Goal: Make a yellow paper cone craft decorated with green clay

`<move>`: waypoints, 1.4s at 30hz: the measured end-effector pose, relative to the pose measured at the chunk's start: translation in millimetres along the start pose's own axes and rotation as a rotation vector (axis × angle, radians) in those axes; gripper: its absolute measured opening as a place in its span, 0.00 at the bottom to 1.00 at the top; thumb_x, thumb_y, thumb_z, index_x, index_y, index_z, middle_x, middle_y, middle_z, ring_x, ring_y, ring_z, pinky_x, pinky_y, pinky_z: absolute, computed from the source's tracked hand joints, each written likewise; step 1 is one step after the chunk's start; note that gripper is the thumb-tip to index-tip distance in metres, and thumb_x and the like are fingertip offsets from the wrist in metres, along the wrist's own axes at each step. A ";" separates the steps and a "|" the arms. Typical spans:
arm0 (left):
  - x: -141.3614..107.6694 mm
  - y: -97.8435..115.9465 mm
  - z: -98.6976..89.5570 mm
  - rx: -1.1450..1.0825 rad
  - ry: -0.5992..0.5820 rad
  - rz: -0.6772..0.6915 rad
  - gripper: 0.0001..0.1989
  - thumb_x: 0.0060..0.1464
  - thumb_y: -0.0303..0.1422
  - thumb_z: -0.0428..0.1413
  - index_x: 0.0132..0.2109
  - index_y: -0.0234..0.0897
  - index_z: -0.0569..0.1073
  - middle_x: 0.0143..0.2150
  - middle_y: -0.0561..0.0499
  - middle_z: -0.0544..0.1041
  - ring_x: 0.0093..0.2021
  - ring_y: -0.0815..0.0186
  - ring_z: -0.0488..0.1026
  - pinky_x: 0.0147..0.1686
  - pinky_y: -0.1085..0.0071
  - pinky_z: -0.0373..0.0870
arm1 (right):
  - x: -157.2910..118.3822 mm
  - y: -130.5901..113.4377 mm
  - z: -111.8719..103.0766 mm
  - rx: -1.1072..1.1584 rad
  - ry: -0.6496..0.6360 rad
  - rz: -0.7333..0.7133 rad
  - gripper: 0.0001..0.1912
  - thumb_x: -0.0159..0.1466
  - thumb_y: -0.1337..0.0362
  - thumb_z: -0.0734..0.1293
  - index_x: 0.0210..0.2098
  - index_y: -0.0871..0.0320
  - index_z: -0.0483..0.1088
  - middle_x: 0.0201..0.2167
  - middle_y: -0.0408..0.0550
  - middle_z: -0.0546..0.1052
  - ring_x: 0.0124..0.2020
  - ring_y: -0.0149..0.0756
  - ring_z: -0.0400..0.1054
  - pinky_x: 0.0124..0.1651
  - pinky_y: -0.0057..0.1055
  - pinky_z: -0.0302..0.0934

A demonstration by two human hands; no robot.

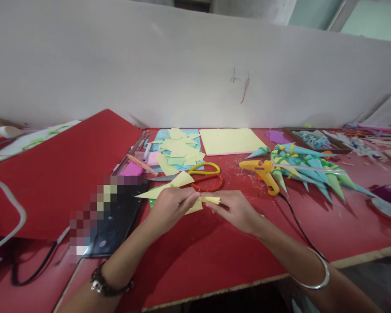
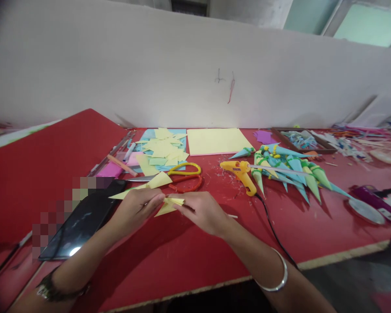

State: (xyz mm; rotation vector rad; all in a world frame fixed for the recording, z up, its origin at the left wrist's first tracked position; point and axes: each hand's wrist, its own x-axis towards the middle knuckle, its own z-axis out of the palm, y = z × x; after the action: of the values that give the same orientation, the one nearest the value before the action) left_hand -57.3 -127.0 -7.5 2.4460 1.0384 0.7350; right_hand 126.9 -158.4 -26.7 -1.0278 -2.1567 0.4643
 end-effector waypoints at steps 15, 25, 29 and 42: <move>0.7 3.7 3.4 0.004 -0.031 -0.067 0.17 0.56 0.37 0.42 0.23 0.36 0.65 0.21 0.52 0.69 0.23 0.69 0.62 0.24 0.74 0.52 | 1.5 -4.6 -4.0 -0.104 -0.028 -0.004 0.14 0.65 0.65 0.54 0.31 0.61 0.69 0.22 0.43 0.71 0.23 0.26 0.63 0.27 0.22 0.54; 0.5 12.6 1.9 -0.313 -0.052 -0.236 0.21 0.56 0.38 0.40 0.17 0.37 0.56 0.10 0.59 0.57 0.13 0.73 0.54 0.19 0.76 0.52 | 3.7 -0.9 -0.8 -0.056 0.029 -0.066 0.13 0.64 0.64 0.54 0.42 0.58 0.68 0.34 0.46 0.76 0.33 0.29 0.69 0.34 0.24 0.59; 1.0 21.2 5.6 -0.526 -0.073 -0.449 0.22 0.54 0.44 0.40 0.18 0.38 0.57 0.06 0.60 0.55 0.10 0.74 0.51 0.15 0.77 0.49 | 1.8 0.5 -0.4 -0.508 0.121 -0.289 0.14 0.64 0.69 0.54 0.45 0.63 0.67 0.22 0.44 0.73 0.22 0.29 0.64 0.25 0.27 0.53; -21.7 23.3 -9.5 0.012 -0.034 -0.122 0.15 0.53 0.39 0.46 0.23 0.37 0.65 0.19 0.53 0.66 0.21 0.69 0.59 0.23 0.73 0.48 | -1.1 -35.7 -16.4 -0.256 -0.109 -0.066 0.13 0.65 0.65 0.54 0.36 0.58 0.69 0.24 0.40 0.73 0.23 0.25 0.65 0.25 0.22 0.53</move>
State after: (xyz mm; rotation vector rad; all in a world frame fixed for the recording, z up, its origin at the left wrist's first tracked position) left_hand -63.0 -157.1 5.5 2.3726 1.1696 0.6469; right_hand 120.0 -181.0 4.6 -1.0848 -2.3848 0.2201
